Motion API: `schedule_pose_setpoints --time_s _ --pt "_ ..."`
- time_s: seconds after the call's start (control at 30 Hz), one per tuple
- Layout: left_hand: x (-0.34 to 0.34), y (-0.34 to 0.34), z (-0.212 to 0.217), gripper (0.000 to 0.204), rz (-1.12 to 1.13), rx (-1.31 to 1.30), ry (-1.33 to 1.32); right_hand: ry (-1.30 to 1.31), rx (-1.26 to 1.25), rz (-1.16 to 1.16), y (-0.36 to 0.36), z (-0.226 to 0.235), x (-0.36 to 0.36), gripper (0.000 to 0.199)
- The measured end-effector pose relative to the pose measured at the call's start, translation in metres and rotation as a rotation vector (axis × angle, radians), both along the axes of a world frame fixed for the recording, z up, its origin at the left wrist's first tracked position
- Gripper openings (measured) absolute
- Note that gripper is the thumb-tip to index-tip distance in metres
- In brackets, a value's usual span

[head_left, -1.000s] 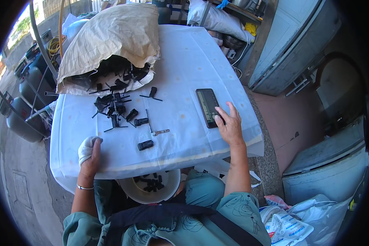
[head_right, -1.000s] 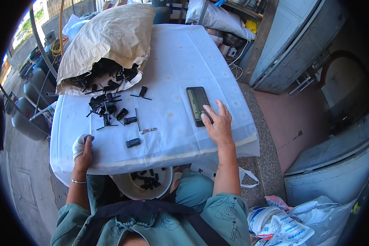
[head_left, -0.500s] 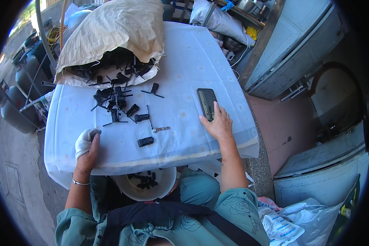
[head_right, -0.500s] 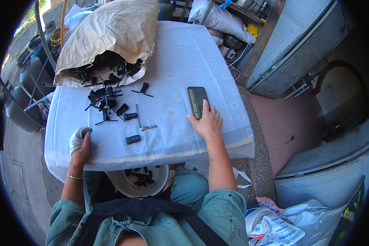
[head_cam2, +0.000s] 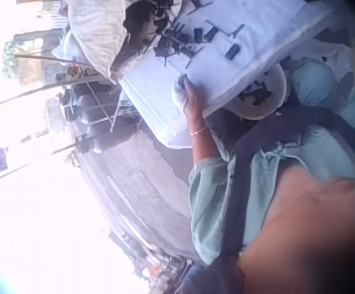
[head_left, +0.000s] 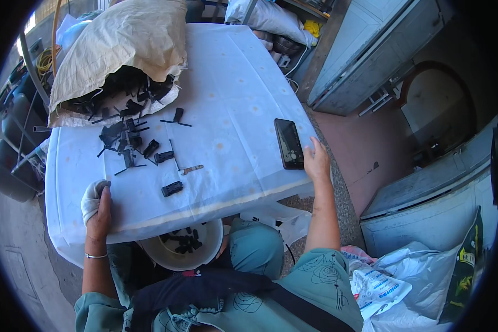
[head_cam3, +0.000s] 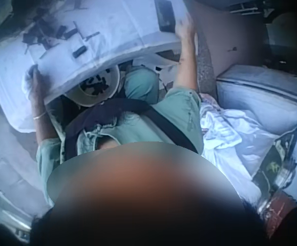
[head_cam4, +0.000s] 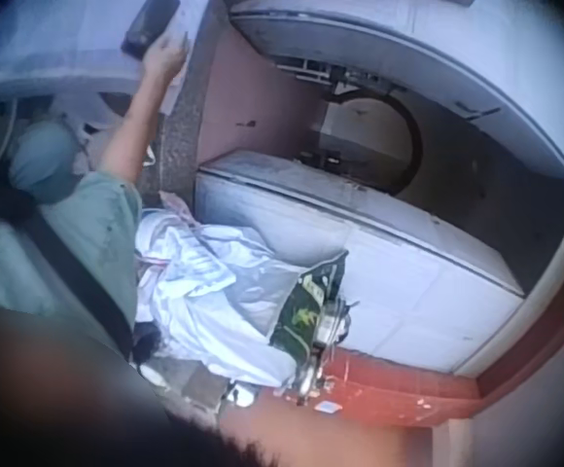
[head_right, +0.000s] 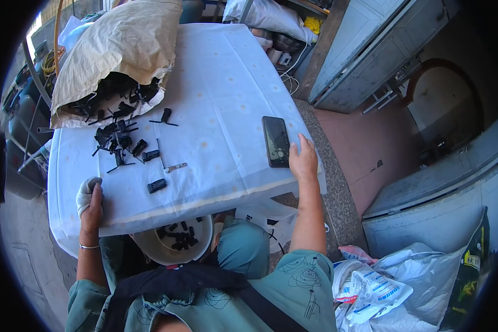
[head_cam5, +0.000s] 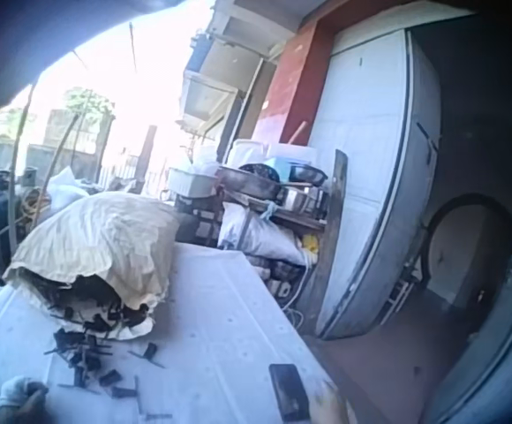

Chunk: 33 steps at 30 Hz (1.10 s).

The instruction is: Picking small plastic parts from a bag, wiping them with a cloth, and placing them into a bin.

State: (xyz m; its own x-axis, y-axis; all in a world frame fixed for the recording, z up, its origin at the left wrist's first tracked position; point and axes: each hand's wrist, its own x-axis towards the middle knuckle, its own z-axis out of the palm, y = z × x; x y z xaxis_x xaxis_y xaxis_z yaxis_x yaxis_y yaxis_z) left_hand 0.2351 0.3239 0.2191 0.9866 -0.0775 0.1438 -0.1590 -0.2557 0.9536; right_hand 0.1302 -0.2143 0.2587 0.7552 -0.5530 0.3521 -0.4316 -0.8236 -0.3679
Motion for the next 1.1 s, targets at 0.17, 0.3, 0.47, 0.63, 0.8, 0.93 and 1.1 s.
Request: schedule_pose_setpoints --time_s 0.17,0.3,0.47,0.63,0.8,0.93,1.1 --pt "0.002 -0.002 0.003 0.015 0.001 -0.026 0.032 -0.032 0.076 0.191 -0.036 -0.014 0.004 0.031" --pt "0.001 -0.002 0.006 0.015 -0.003 -0.013 0.062 -0.047 0.120 0.240 -0.040 -0.030 0.027 0.034" --pt "0.000 0.000 0.003 0.016 0.016 -0.045 0.074 0.054 0.057 0.182 -0.036 -0.023 0.047 0.038" --pt "-0.001 -0.003 0.002 0.015 0.021 -0.029 0.025 0.181 -0.131 0.269 -0.010 -0.004 0.056 0.036" --pt "-0.001 -0.003 0.001 0.016 0.016 -0.036 0.039 0.273 -0.187 0.205 -0.002 -0.005 0.062 0.036" --pt "0.000 -0.003 0.001 0.016 0.005 -0.002 0.029 -0.080 -0.050 0.231 -0.015 -0.009 0.055 0.034" --pt "0.001 0.001 0.001 0.018 -0.003 -0.026 0.073 -0.111 0.006 0.232 -0.022 -0.020 0.035 0.034"
